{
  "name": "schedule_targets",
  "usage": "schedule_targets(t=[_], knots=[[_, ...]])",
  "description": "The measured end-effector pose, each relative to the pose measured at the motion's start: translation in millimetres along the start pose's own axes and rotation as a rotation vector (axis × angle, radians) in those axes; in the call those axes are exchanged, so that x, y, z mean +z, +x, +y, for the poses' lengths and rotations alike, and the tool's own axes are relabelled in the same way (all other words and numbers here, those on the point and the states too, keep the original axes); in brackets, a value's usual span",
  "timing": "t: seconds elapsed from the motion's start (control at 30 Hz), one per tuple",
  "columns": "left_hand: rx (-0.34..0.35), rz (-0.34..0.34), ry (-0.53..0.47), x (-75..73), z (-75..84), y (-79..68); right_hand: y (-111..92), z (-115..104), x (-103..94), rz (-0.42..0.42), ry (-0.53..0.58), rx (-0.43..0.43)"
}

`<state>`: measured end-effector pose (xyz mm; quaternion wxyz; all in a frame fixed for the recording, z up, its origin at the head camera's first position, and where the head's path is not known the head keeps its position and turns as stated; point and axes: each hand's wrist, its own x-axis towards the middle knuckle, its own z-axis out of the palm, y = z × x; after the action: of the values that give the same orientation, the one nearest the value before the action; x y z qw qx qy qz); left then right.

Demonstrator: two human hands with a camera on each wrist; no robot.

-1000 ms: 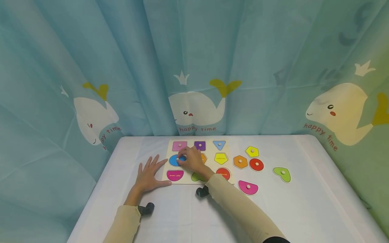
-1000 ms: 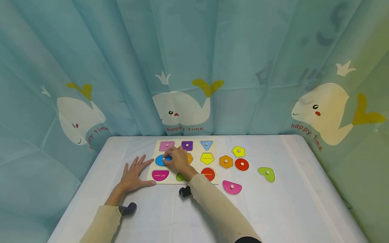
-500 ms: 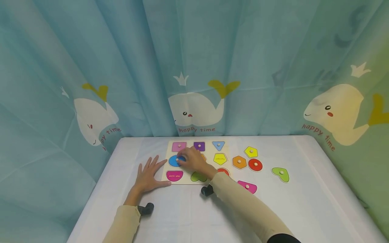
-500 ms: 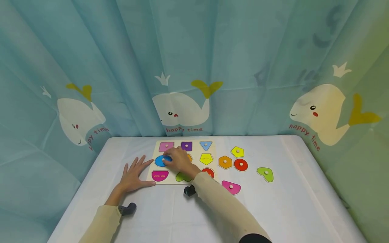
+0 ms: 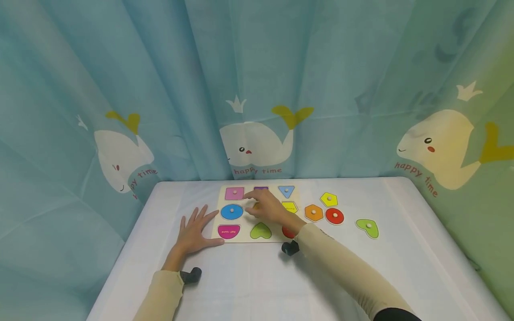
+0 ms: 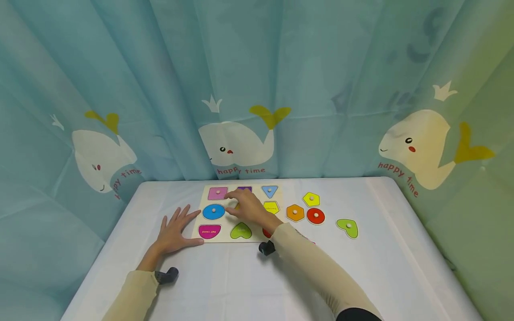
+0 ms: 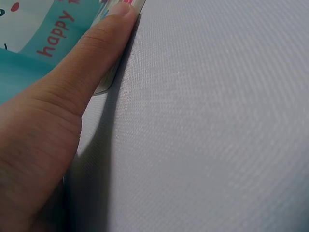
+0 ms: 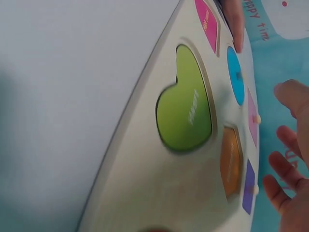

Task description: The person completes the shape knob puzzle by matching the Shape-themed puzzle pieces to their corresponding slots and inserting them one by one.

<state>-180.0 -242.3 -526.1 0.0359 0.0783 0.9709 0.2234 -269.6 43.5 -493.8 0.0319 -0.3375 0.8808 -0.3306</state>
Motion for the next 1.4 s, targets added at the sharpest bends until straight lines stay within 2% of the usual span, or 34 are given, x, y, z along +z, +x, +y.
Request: schedule_targets(t=[0.17, 0.4, 0.6, 0.7, 0.83, 1.0, 1.23, 1.4], knots=[[0.003, -0.001, -0.003, -0.4, -0.4, 1.2, -9.9, 10.5, -15.5, -0.003, -0.040, -0.015], [0.006, 0.002, -0.004, 0.3, -1.1, 3.0, -31.1, 27.7, -36.5, 0.045, -0.029, 0.001], [-0.008, -0.008, 0.004, 2.8, -2.7, 3.7, -49.7, 43.8, -52.2, 0.077, -0.048, 0.059], [-0.013, -0.007, 0.000, 3.2, -3.5, 3.1, -60.1, 51.7, -59.4, 0.092, -0.022, 0.104], [-0.008, 0.001, -0.004, 2.8, -3.5, 1.4, -75.2, 64.5, -67.8, 0.143, -0.007, 0.099], [-0.004, 0.002, -0.006, 2.4, -2.4, 0.3, -94.6, 84.6, -75.7, 0.217, -0.010, 0.073], [0.013, 0.018, -0.003, -0.2, 0.2, -1.4, -120.3, 104.8, -81.4, 0.245, -0.039, 0.156], [0.001, 0.001, -0.014, -2.1, 1.2, -1.5, -129.3, 116.0, -81.6, 0.268, -0.065, 0.099]])
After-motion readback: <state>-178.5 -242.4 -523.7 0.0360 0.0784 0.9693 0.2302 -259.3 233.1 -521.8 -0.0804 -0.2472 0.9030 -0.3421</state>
